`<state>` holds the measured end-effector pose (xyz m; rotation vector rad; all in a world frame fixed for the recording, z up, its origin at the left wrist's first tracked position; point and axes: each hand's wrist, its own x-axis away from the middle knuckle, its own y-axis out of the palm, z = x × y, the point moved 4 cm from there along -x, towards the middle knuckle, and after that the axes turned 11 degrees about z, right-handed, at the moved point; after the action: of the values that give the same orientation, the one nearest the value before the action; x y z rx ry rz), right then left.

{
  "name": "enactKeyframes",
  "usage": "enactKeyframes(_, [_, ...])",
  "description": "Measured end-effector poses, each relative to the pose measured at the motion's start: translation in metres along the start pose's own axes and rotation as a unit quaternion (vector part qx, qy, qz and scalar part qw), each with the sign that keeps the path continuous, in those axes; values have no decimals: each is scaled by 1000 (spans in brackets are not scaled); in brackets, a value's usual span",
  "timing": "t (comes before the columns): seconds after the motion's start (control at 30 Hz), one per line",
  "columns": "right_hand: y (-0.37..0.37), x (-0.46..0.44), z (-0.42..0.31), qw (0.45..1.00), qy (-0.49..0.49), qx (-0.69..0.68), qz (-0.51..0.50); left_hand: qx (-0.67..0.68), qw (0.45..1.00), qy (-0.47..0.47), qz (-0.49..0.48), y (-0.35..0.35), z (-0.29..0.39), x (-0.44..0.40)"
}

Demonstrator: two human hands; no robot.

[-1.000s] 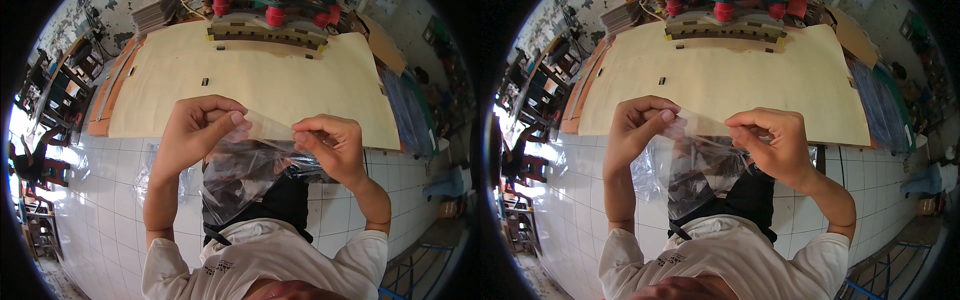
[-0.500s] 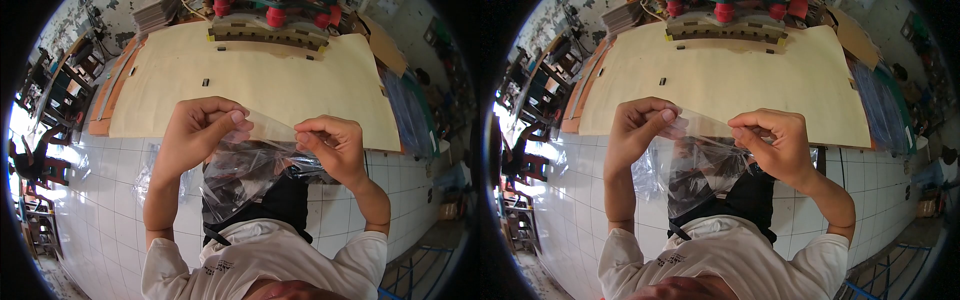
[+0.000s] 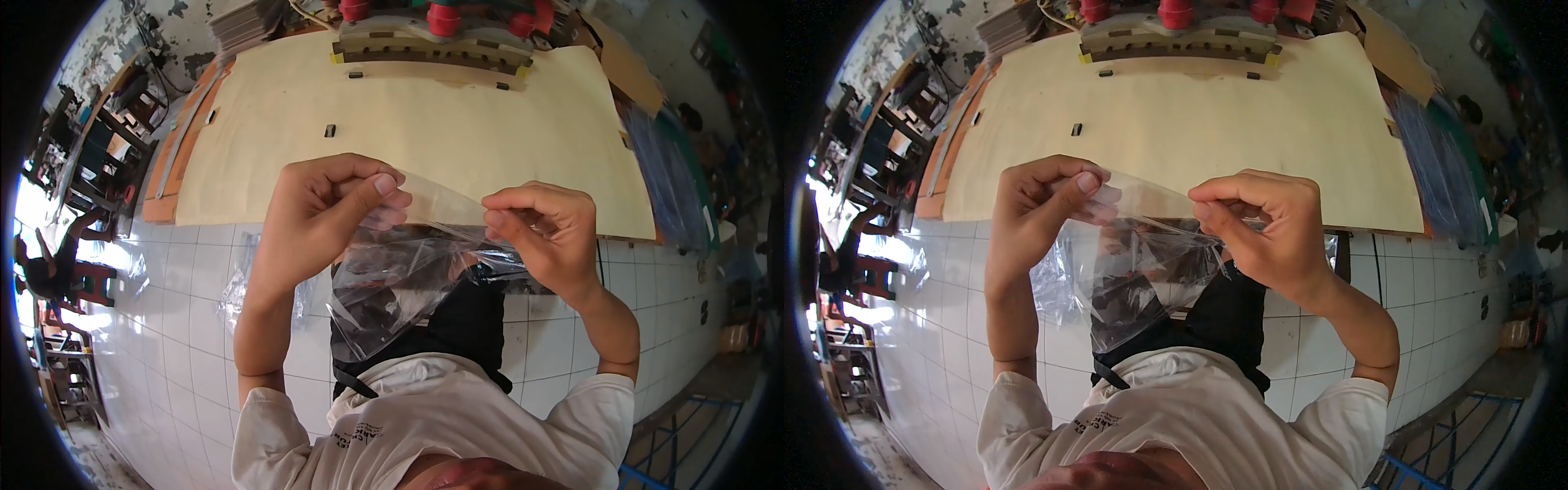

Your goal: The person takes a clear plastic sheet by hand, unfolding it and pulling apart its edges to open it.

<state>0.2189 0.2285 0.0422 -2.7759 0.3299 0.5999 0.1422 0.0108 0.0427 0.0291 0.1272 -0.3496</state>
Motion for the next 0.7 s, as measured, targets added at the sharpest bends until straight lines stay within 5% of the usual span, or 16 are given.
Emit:
enactKeyframes(0.33, [8,-6,-1,999,-6,5,-37,-63,995,75,6,21,11,8])
enactKeyframes(0.43, [14,-5,-8,994,-102,31,-36,-158,980,119,-18,33,18,12])
enactKeyframes(0.7, [0,7,-35,982,-125,138,12,-80,988,123,-42,41,6,20])
